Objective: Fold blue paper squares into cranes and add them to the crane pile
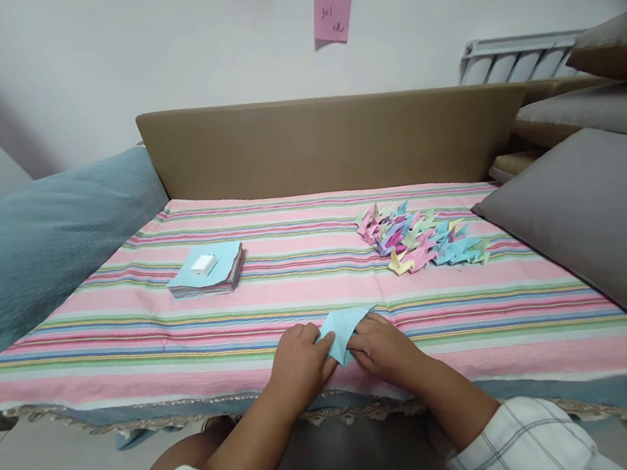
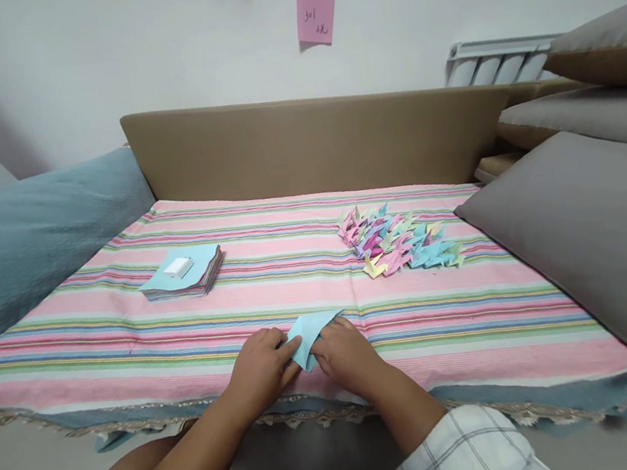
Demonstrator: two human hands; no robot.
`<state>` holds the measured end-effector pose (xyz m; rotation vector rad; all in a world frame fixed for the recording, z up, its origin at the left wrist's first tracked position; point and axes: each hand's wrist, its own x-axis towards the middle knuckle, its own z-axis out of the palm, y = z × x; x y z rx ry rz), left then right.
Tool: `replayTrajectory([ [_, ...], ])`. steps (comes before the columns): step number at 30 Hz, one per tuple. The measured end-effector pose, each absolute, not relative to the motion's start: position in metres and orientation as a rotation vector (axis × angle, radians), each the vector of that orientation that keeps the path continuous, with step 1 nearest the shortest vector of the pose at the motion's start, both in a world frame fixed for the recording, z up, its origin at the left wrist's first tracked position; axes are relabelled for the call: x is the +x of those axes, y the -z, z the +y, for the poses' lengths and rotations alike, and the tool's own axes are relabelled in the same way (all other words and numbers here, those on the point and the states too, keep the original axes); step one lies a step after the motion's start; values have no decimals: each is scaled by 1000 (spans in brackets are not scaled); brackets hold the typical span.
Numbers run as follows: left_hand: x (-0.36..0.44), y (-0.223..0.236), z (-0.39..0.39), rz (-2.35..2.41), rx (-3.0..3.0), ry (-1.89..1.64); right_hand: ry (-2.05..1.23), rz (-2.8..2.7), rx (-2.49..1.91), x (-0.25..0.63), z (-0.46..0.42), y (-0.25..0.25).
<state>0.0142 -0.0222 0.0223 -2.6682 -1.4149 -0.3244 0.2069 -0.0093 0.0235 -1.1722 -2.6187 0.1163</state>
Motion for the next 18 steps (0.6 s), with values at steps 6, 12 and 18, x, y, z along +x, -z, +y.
replayTrajectory([
  [6,17,-21,-24,-1448,-2640,289,-359,-2529,-1112,222,-8,-31],
  [12,18,-17,-19,-1470,-2595,342,-265,-1984,-1263,242,8,-31],
  [18,19,-13,-14,-1505,-2471,455,-756,-1737,-1344,232,21,-15],
])
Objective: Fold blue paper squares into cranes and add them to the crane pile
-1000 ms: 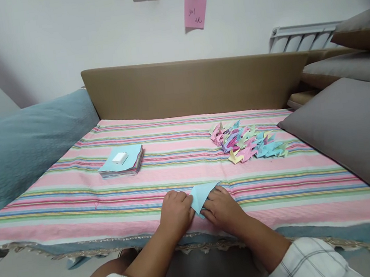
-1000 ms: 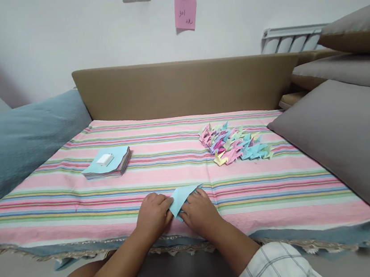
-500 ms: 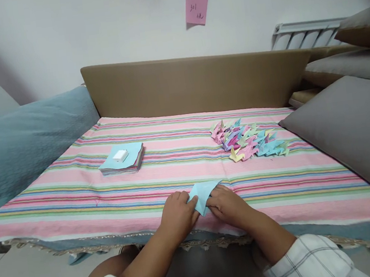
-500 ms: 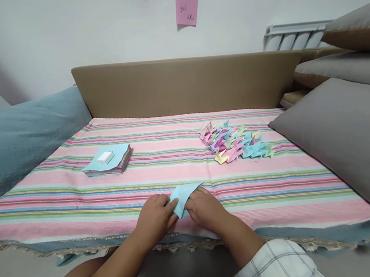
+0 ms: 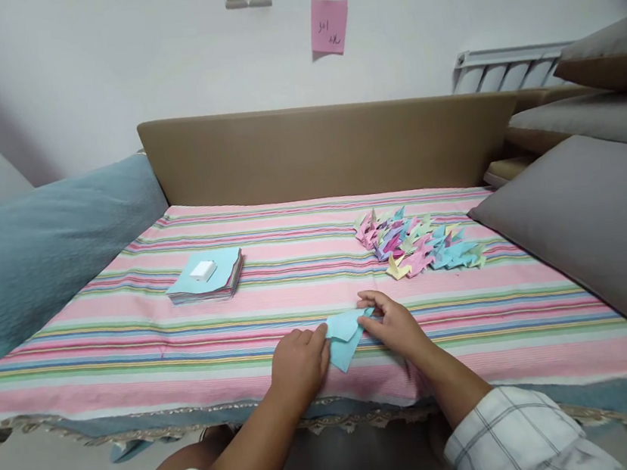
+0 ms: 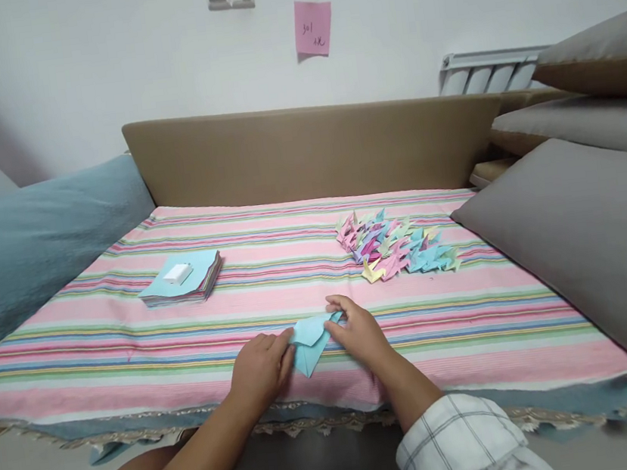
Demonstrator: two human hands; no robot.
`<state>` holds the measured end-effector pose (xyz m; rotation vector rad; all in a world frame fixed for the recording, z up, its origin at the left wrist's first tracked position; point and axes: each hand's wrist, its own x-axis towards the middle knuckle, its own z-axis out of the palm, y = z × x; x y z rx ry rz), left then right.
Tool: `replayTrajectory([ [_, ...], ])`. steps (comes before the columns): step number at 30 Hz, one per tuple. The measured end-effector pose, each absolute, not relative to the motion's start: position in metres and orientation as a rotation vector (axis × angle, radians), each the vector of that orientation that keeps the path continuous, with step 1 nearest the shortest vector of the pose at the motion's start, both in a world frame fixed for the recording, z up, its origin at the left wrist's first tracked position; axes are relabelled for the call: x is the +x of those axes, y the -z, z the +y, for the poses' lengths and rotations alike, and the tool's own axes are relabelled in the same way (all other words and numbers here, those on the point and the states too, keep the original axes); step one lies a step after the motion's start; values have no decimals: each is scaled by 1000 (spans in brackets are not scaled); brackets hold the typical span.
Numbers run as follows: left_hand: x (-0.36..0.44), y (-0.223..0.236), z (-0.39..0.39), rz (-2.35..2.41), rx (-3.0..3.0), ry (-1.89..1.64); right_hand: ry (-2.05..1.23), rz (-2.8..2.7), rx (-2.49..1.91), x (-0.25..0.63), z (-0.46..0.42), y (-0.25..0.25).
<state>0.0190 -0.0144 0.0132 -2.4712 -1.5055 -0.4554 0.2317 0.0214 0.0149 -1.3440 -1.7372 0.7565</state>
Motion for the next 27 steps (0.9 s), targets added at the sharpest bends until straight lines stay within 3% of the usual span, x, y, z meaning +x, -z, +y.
replayTrajectory([
  [7,17,-17,-17,-1602,-2411,466,-1055,-1727,-1262,237,21,-21],
  [17,18,-18,-19,-1634,-2405,419,-815,-1820,-1190,220,21,-17],
  [27,18,-16,-18,-1709,-2368,463,-998,-1913,-1063,217,14,-16],
])
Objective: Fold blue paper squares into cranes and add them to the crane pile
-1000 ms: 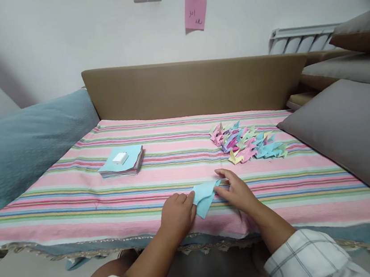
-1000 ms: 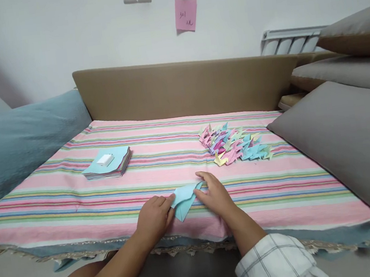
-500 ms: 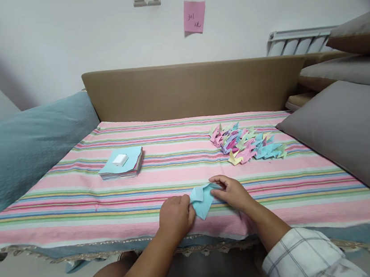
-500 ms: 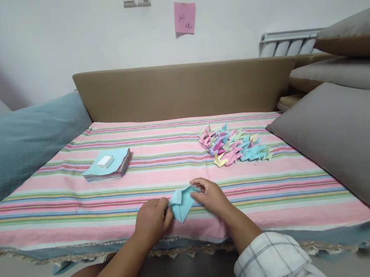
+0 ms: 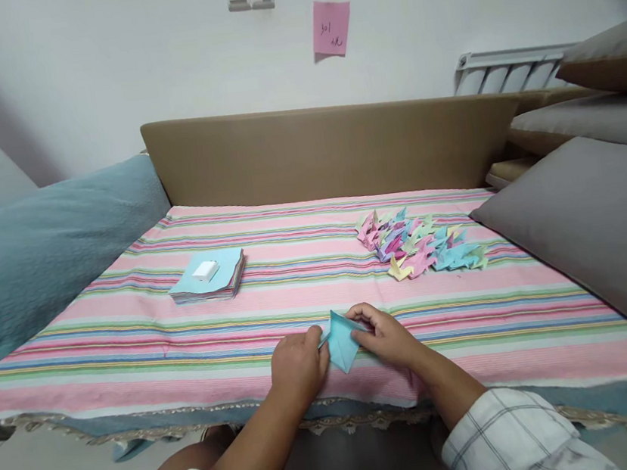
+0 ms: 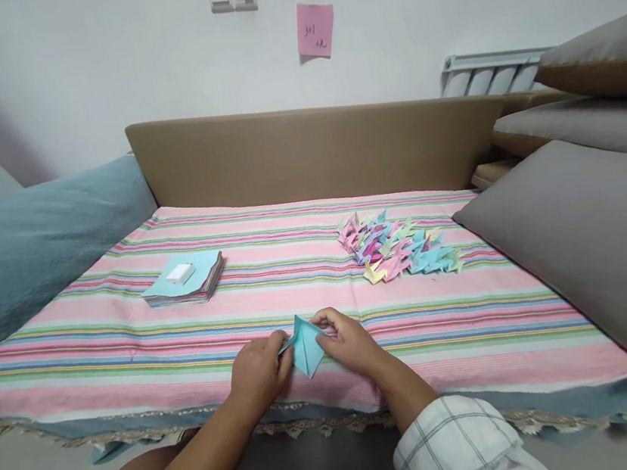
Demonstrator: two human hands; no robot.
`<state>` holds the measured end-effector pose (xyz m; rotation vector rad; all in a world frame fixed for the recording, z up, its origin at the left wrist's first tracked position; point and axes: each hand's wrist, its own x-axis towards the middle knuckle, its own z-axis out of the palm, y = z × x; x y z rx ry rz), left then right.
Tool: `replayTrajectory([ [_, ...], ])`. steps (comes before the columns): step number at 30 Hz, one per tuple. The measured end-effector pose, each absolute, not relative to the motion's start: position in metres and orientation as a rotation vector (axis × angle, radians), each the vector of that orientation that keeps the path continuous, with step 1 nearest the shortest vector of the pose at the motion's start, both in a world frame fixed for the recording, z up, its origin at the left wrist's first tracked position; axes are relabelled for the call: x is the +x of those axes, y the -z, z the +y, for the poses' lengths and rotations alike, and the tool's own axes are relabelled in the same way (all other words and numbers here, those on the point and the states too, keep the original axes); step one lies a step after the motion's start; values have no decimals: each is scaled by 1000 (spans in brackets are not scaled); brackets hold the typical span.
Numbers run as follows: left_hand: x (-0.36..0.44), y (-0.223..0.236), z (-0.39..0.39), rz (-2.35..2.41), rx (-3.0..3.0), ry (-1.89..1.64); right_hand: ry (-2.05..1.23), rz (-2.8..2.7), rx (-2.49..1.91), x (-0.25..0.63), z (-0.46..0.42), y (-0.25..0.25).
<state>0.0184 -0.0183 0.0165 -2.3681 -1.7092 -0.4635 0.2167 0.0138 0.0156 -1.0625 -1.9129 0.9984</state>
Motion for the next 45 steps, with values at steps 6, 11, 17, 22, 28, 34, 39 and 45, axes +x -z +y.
replayTrajectory([
  [6,17,-15,-18,-1665,-2431,503,-807,-2145,-1099,218,11,-22],
  [11,17,-16,-18,-1672,-2483,478,-640,-2352,-1159,218,10,-23],
  [17,17,-18,-18,-1647,-2545,393,-580,-2492,-1152,220,6,-29],
  [22,17,-23,-20,-1583,-2611,302,-600,-2546,-1142,226,5,-34],
  [28,18,-27,-22,-1517,-2646,219,-556,-2525,-1138,229,9,-28],
  [34,23,-25,-29,-1518,-2614,221,-568,-2400,-1165,226,15,-24],
  [39,27,-23,-33,-1538,-2590,237,-553,-2198,-1356,219,13,-24],
  [45,28,-22,-33,-1542,-2591,241,-536,-2182,-1320,220,14,-15],
])
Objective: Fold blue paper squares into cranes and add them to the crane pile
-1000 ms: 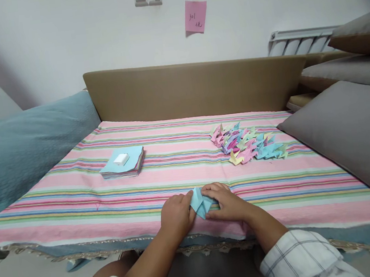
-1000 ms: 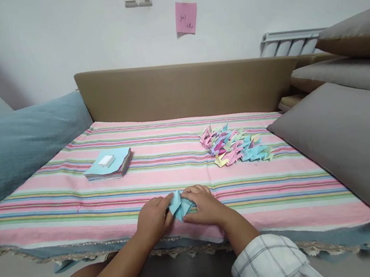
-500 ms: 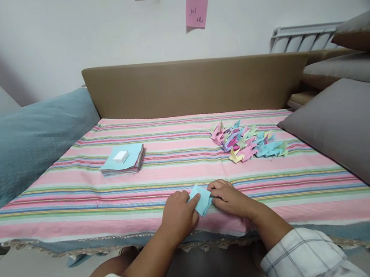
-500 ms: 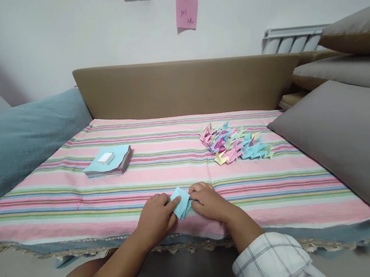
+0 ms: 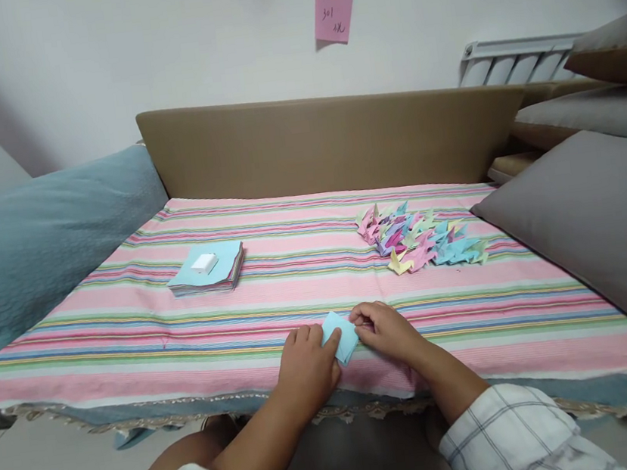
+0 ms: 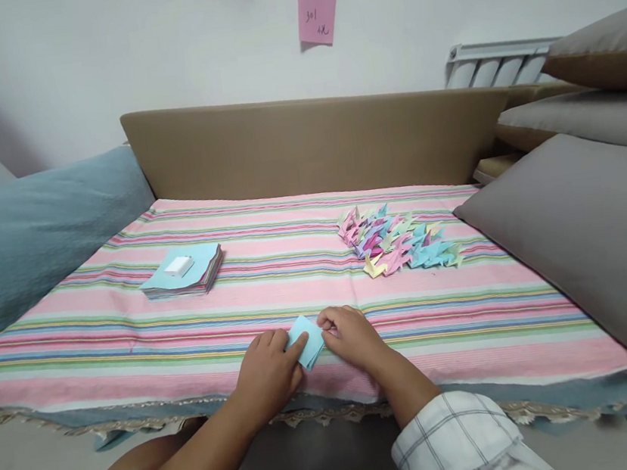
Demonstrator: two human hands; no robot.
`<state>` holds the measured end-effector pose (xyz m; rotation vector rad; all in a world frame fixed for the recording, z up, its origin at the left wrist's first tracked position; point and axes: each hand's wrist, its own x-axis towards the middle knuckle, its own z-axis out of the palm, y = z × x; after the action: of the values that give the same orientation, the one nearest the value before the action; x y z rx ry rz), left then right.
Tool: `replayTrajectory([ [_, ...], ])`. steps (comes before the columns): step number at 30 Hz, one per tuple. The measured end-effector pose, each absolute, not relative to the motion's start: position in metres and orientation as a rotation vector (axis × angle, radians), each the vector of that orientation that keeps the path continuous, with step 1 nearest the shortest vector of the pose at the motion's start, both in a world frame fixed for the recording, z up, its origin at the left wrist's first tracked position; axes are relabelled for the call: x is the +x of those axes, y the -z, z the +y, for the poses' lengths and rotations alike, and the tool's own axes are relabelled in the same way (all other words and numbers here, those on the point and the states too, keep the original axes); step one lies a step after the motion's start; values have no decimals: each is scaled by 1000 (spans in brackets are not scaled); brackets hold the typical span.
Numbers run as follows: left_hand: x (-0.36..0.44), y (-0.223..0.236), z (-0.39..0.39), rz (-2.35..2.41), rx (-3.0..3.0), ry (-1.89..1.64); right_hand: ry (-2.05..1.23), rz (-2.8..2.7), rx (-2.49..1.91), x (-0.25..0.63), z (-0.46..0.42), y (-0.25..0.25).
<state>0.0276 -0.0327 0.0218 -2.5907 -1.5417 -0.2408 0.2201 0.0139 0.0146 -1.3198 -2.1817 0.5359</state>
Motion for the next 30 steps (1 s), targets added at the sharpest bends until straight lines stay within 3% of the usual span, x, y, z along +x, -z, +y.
replayTrajectory([
  [6,30,-20,-34,-1536,-2581,211,-381,-2327,-1160,219,11,-13],
  [23,19,-26,-42,-1464,-2675,172,-403,-2294,-1415,220,10,-16],
  [30,13,-32,-26,-1672,-2746,417,-439,-2121,-1500,207,8,-10],
])
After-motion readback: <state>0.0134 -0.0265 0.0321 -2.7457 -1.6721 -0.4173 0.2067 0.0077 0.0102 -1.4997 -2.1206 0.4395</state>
